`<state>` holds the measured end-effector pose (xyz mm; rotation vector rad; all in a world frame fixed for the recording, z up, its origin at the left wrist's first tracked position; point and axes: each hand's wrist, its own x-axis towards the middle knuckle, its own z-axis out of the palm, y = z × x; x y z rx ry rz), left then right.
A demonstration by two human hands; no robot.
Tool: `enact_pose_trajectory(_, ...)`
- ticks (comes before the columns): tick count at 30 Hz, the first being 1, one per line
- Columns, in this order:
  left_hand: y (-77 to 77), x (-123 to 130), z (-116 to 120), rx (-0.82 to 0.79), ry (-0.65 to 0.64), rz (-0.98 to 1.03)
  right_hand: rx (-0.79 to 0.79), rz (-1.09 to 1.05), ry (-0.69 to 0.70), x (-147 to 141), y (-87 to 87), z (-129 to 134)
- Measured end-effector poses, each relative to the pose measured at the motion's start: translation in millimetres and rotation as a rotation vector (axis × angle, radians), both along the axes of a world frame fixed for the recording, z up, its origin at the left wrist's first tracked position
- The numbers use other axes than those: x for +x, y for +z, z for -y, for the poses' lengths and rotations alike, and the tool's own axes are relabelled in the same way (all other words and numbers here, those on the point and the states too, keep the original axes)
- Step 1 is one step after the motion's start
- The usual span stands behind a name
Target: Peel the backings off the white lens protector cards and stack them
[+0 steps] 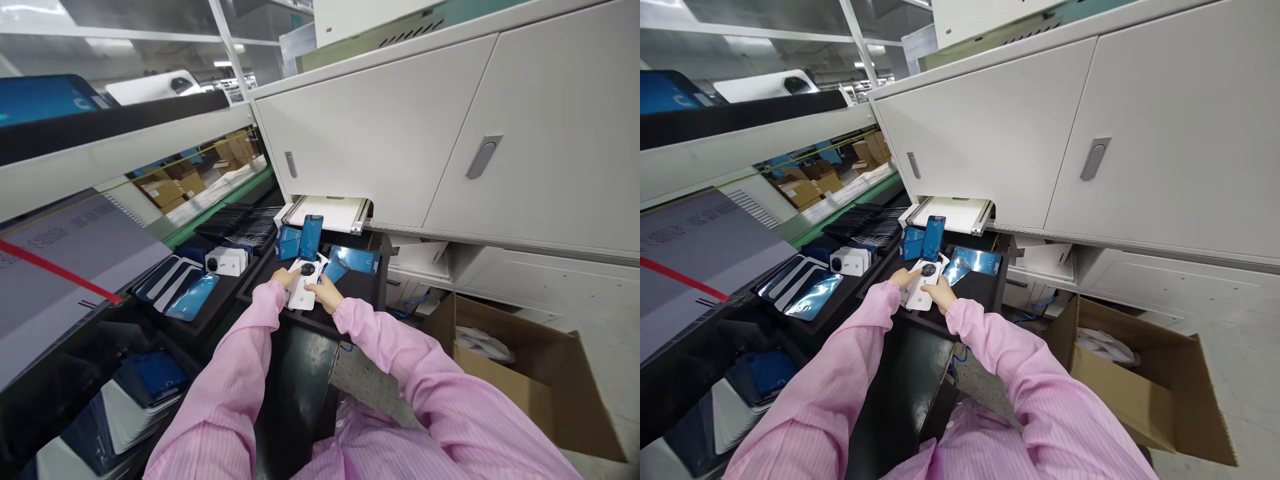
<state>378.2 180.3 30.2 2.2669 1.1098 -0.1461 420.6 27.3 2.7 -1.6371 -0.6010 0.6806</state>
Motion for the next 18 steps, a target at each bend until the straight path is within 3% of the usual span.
enact_pose_trajectory(9,13.0,3,-15,-0.212,0.004,-0.101,0.274,-0.56,-0.1,-18,-3.5,-20)
enact_pose_trajectory(13,22.3,-1,-26,-0.298,-0.001,-0.066,0.296,-0.639,-0.057,-19,5.4,-24)
enact_pose_trajectory(18,31.8,-6,-33,-0.383,0.012,-0.037,0.267,-0.58,0.059,-24,21.2,-29)
